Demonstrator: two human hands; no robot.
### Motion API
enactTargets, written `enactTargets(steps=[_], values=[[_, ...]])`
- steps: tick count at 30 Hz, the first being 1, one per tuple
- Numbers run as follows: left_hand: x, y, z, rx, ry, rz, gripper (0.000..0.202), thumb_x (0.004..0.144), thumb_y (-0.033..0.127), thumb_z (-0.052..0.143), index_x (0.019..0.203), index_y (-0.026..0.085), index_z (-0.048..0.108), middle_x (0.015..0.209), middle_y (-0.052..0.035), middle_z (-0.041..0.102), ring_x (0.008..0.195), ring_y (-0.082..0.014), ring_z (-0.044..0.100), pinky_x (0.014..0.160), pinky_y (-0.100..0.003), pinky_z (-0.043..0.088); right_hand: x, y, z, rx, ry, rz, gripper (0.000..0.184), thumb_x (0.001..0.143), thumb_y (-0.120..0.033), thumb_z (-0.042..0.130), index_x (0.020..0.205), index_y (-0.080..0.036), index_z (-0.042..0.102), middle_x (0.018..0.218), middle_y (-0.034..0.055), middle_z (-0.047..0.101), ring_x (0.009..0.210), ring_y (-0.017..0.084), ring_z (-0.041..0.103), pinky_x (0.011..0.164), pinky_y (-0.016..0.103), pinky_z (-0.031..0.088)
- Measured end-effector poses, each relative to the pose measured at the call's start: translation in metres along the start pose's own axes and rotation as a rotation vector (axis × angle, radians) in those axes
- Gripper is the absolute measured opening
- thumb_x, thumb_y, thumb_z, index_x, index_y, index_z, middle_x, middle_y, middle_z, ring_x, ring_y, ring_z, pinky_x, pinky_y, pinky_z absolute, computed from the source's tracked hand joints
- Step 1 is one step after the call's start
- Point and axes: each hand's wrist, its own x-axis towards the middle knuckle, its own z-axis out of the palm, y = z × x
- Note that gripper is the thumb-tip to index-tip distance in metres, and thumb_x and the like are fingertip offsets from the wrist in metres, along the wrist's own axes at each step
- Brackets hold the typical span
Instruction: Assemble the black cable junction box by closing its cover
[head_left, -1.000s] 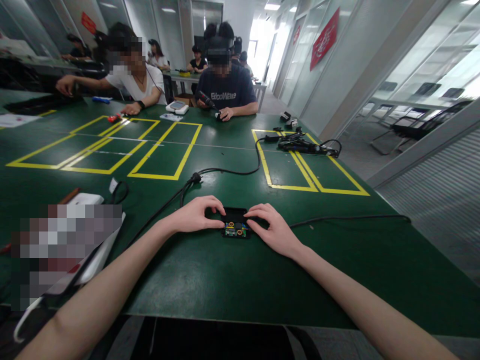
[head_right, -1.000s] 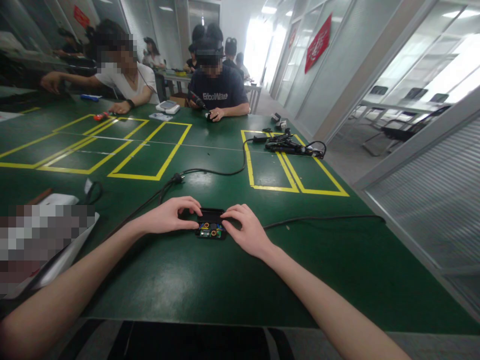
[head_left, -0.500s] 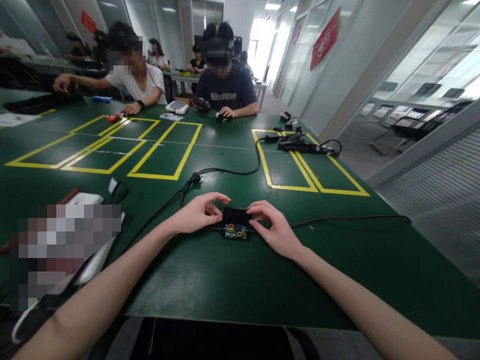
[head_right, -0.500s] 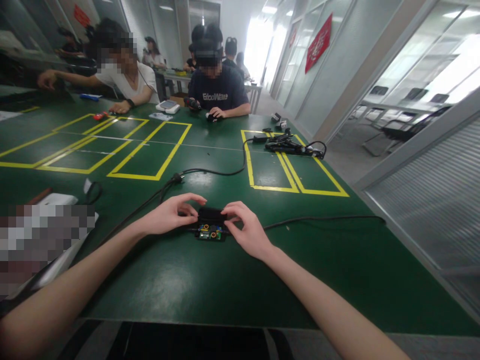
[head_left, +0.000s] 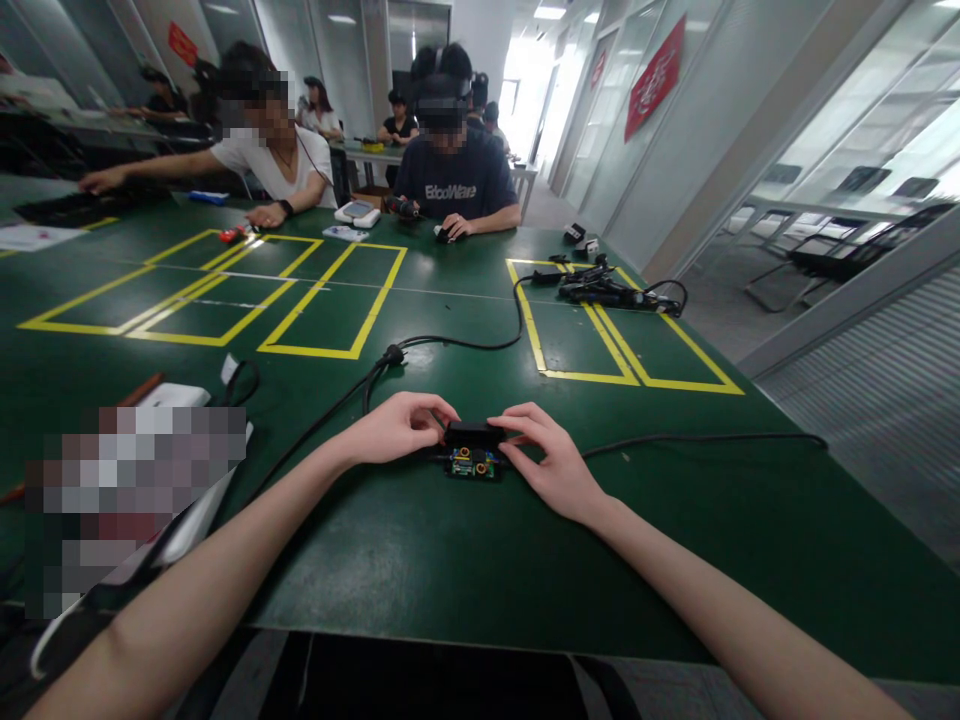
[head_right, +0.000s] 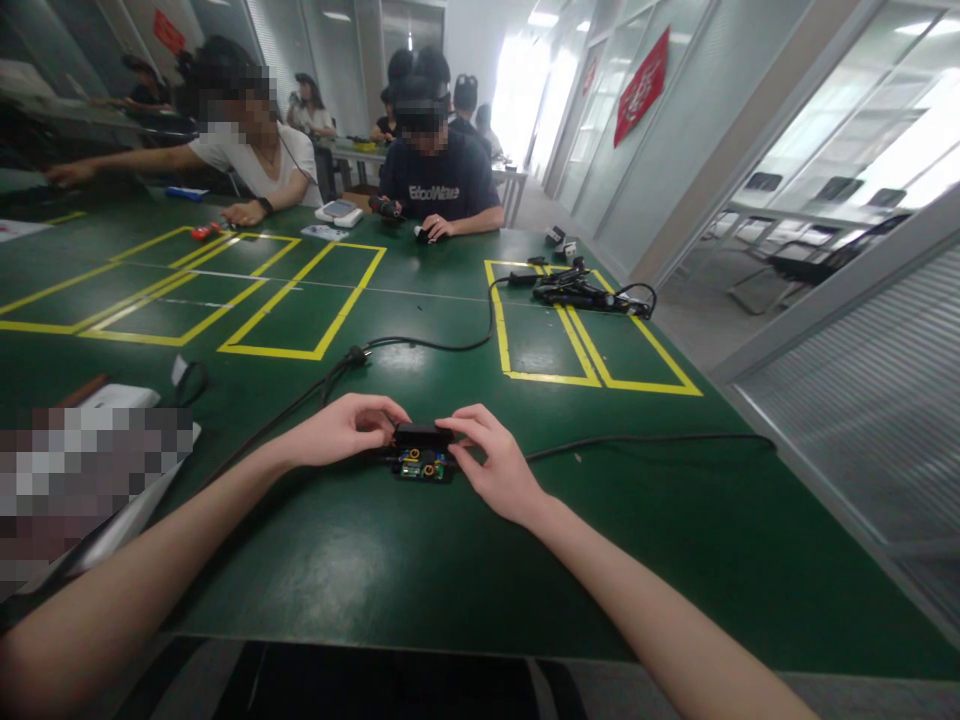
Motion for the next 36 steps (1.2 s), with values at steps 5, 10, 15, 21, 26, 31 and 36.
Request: enactTargets(steps=[5, 10, 15, 21, 26, 31, 36], values=[[0.001, 0.001, 0.0, 0.013, 0.022, -0.004, 0.027, 0.076, 0.017, 0.058, 0.101, 0.015, 0.069, 0.088, -0.0028, 0.075, 0.081, -0.0156, 0.069, 0.079, -0.028, 0.054, 0.0, 0.002, 0.003, 0.019, 0.034, 0.005, 0.029, 0.098, -0.017, 0.058, 0.121, -0.028, 0.072, 0.114, 0.0078, 0.062, 0.103, 0.021, 0.067, 0.085, 0.038, 0.068], [0.001, 0.002, 0.0, 0.021, 0.038, -0.006, 0.022, 0.083, 0.024, 0.059, 0.099, 0.015, 0.071, 0.088, -0.003, 0.074, 0.081, -0.0157, 0.068, 0.084, -0.03, 0.055, -0.001, 0.003, 0.004, 0.062, 0.027, 0.026, 0.028, 0.097, -0.015, 0.058, 0.12, -0.028, 0.07, 0.114, 0.0073, 0.061, 0.103, 0.02, 0.068, 0.083, 0.037, 0.069], [0.002, 0.004, 0.0, 0.049, 0.046, -0.008, 0.023, 0.087, 0.027, 0.054, 0.096, 0.016, 0.072, 0.088, -0.0032, 0.073, 0.081, -0.0167, 0.067, 0.086, -0.032, 0.056, 0.0, 0.0, 0.001, 0.053, 0.0, 0.0, 0.025, 0.097, -0.017, 0.06, 0.119, -0.026, 0.069, 0.113, 0.0078, 0.063, 0.102, 0.02, 0.068, 0.084, 0.037, 0.068], [0.002, 0.003, 0.0, 0.021, 0.039, -0.018, 0.023, 0.085, 0.027, 0.053, 0.092, 0.017, 0.072, 0.088, -0.0029, 0.072, 0.083, -0.0172, 0.067, 0.086, -0.032, 0.055, 0.001, -0.003, -0.002, 0.061, -0.03, -0.036, 0.022, 0.099, -0.025, 0.06, 0.12, -0.025, 0.067, 0.112, 0.0088, 0.065, 0.102, 0.021, 0.067, 0.083, 0.037, 0.065], [0.001, 0.004, 0.002, -0.004, 0.028, -0.015, 0.026, 0.085, 0.026, 0.05, 0.087, 0.016, 0.073, 0.09, -0.005, 0.074, 0.087, -0.0183, 0.067, 0.087, -0.031, 0.054, -0.001, -0.003, -0.006, 0.031, -0.085, -0.038, 0.019, 0.101, -0.028, 0.058, 0.117, -0.023, 0.067, 0.109, 0.009, 0.066, 0.098, 0.021, 0.068, 0.083, 0.038, 0.063], [0.0, 0.009, 0.006, 0.046, 0.016, 0.002, 0.021, 0.083, 0.023, 0.053, 0.082, 0.016, 0.073, 0.091, -0.005, 0.076, 0.086, -0.0182, 0.067, 0.085, -0.03, 0.052, -0.002, -0.006, -0.009, -0.079, -0.142, -0.085, 0.013, 0.097, -0.026, 0.064, 0.108, -0.022, 0.07, 0.104, 0.0085, 0.065, 0.096, 0.022, 0.066, 0.083, 0.038, 0.06], [-0.002, 0.009, 0.01, 0.103, 0.019, 0.027, 0.017, 0.084, 0.024, 0.058, 0.083, 0.015, 0.073, 0.09, -0.005, 0.078, 0.083, -0.0176, 0.068, 0.081, -0.028, 0.052, -0.003, -0.008, -0.008, -0.105, -0.193, -0.124, 0.019, 0.096, -0.021, 0.063, 0.114, -0.023, 0.068, 0.106, 0.0084, 0.063, 0.096, 0.021, 0.066, 0.081, 0.035, 0.058]])
